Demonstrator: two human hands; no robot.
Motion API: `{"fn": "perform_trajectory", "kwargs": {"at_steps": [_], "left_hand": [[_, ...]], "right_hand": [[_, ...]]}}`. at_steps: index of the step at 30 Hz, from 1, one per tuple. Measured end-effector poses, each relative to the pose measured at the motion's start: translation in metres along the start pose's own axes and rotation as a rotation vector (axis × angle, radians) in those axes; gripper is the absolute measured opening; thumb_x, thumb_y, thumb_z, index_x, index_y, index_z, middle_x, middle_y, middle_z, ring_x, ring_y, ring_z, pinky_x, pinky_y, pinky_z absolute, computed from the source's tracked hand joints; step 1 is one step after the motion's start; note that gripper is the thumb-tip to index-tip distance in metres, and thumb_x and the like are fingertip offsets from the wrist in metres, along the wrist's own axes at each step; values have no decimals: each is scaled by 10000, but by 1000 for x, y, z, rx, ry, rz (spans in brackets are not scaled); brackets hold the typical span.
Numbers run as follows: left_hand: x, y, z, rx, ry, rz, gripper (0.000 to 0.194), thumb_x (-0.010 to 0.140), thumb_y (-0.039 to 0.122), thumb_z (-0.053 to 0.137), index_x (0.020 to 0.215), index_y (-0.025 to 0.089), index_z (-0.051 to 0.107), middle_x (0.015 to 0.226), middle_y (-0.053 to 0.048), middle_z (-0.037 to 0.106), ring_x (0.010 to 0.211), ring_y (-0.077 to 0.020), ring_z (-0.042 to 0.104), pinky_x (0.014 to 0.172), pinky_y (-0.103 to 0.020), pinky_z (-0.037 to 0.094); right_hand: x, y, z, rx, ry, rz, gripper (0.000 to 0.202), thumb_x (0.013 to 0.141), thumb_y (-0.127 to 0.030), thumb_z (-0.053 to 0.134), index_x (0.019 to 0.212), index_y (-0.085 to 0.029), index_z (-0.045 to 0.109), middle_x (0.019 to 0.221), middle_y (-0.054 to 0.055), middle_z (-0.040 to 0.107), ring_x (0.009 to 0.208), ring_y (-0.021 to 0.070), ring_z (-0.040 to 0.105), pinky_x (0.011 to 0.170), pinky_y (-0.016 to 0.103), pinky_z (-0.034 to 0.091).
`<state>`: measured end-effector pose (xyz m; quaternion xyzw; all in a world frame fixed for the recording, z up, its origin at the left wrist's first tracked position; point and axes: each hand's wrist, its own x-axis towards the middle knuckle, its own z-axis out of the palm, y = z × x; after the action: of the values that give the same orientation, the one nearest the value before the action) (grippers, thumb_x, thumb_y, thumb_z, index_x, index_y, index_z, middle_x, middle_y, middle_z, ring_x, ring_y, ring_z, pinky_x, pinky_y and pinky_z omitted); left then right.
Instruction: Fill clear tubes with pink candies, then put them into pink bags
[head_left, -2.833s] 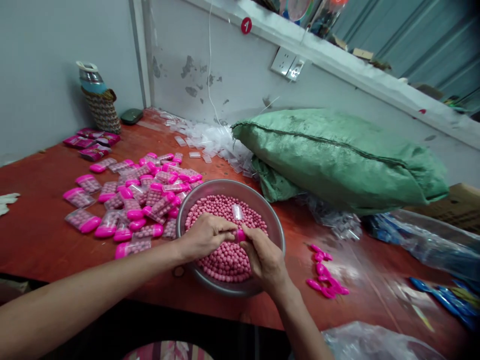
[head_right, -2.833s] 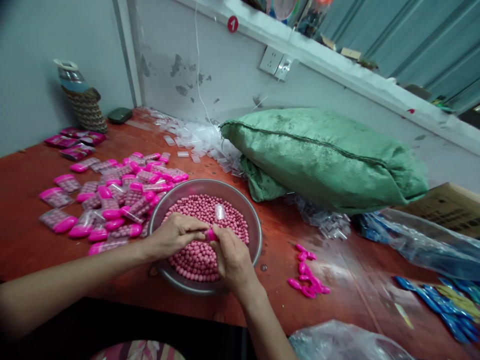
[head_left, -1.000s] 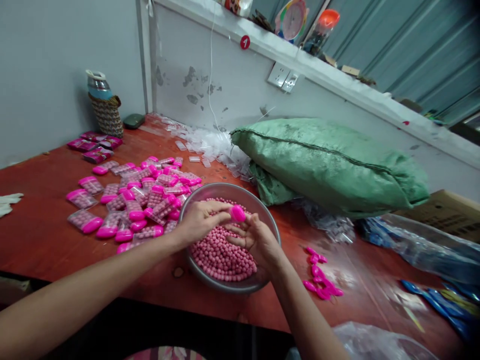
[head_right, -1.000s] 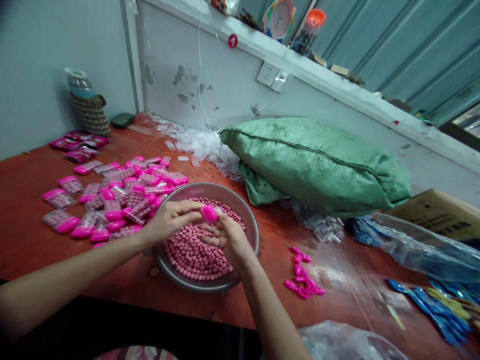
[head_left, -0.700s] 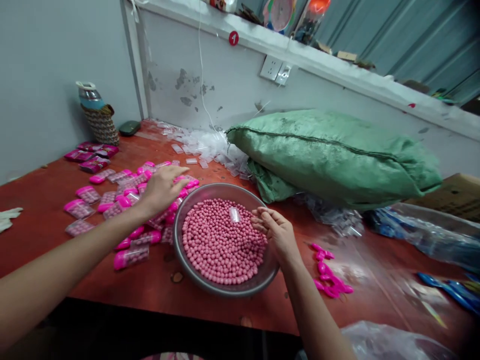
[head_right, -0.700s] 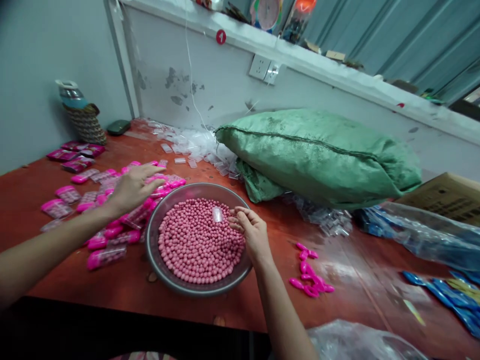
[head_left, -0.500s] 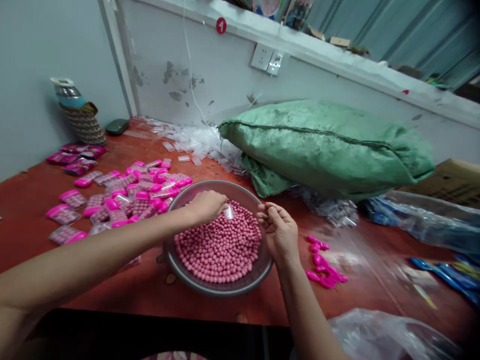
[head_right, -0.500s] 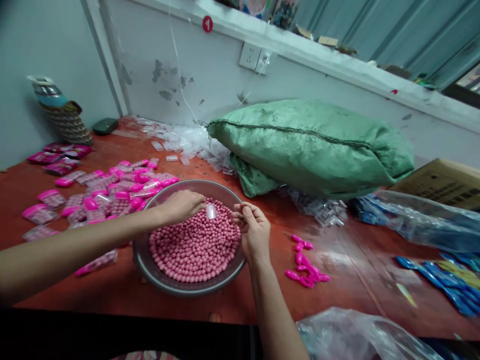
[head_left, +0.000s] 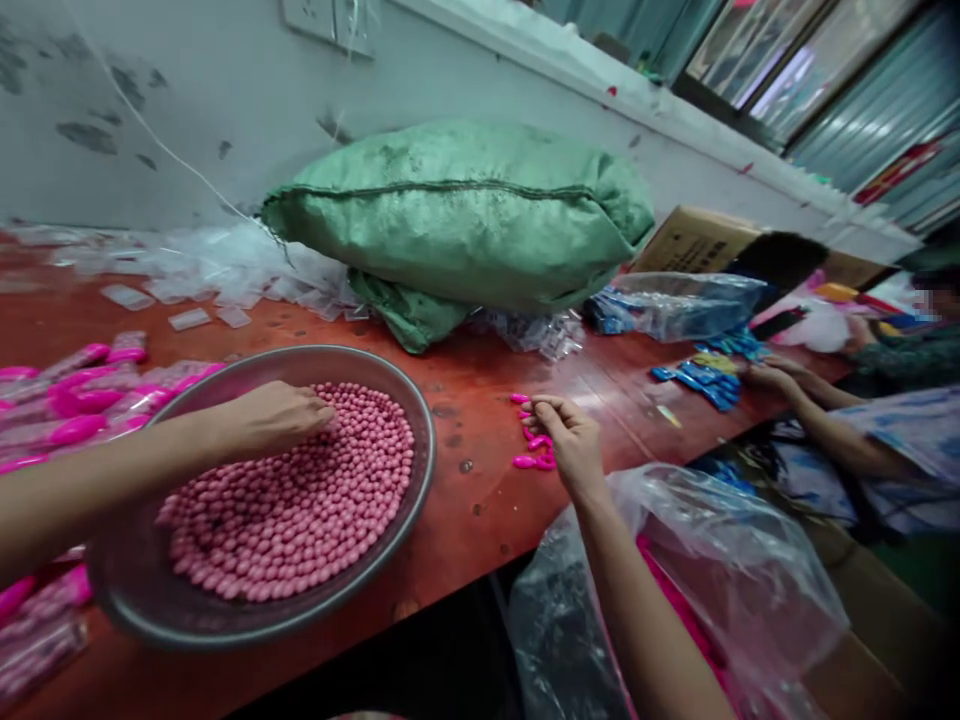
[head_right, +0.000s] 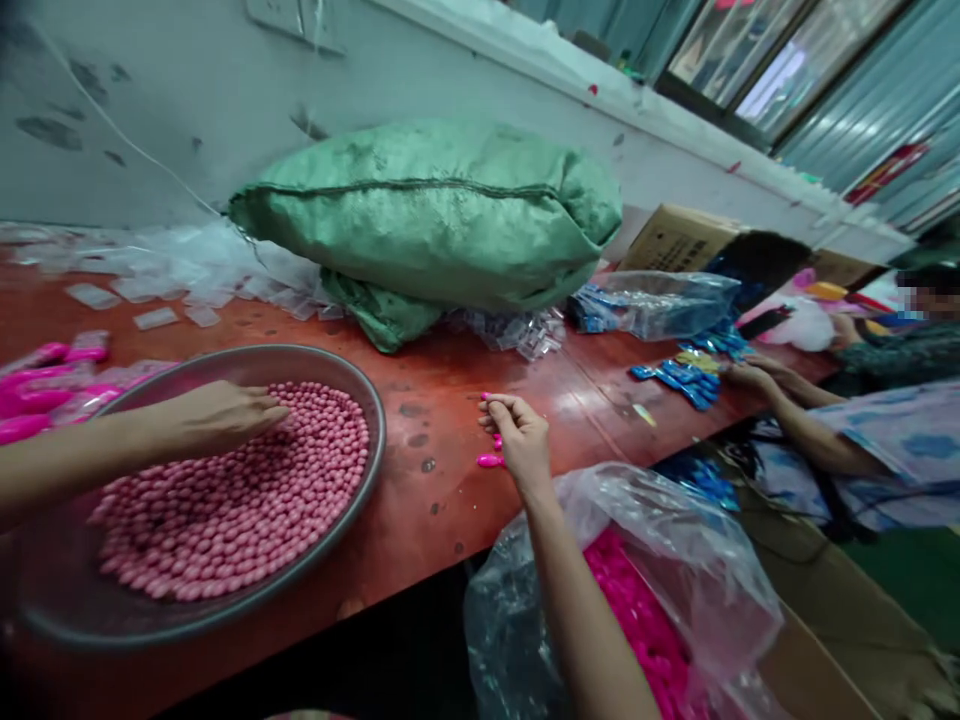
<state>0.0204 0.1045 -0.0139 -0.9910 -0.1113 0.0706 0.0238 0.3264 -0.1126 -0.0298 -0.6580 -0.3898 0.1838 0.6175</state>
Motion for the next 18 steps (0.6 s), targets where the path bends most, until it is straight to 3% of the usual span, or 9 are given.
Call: {"fn": "perform_trajectory", "kwargs": {"at_steps": [2,4,7,11,15,18], "left_hand": [[-9,8,-2,50,-128,52,220,815,108,381,775,137,595,724,-72,637,646,-164,566,612,-251,380],[-11,20,0,54,-178,95,231,811,89,371,789,127,598,735,-84,641,653,-167,571,615,-252,380],[2,41,10,-18,-132,128,226,808,100,372,800,136,595,745,-87,638,677,-178,577,625,-258,387],[27,65,21,-191,-36,15,222,807,115,353,801,146,572,754,-85,623,675,-184,571,626,-273,397],[33,72,14,-552,68,-113,187,816,252,398,771,166,557,744,-43,603,693,-166,556,651,-265,405],[22,72,1,-1073,180,-211,188,803,334,443,838,172,531,780,-15,587,744,-156,555,685,-275,428]], "right_hand": [[3,11,-23,-259,-80,-36,179,806,-292,483,859,-168,601,729,22,628,601,129,590,551,252,475],[1,21,-37,-520,-204,-121,171,815,-258,464,854,-172,607,729,27,632,654,147,598,620,277,472],[-6,30,-46,-807,-354,-227,151,793,-193,488,869,-193,618,867,53,642,817,182,590,732,299,445],[-13,30,-55,-1180,-444,-258,242,790,-135,470,974,-217,604,1011,73,608,951,198,545,782,279,415],[-16,30,-61,-1373,-492,-204,259,776,-168,502,1012,-222,593,999,78,602,926,201,554,749,257,408],[-17,36,-62,-1387,-493,-206,261,772,-180,507,1020,-214,582,1005,77,600,938,200,553,776,265,400]]}}
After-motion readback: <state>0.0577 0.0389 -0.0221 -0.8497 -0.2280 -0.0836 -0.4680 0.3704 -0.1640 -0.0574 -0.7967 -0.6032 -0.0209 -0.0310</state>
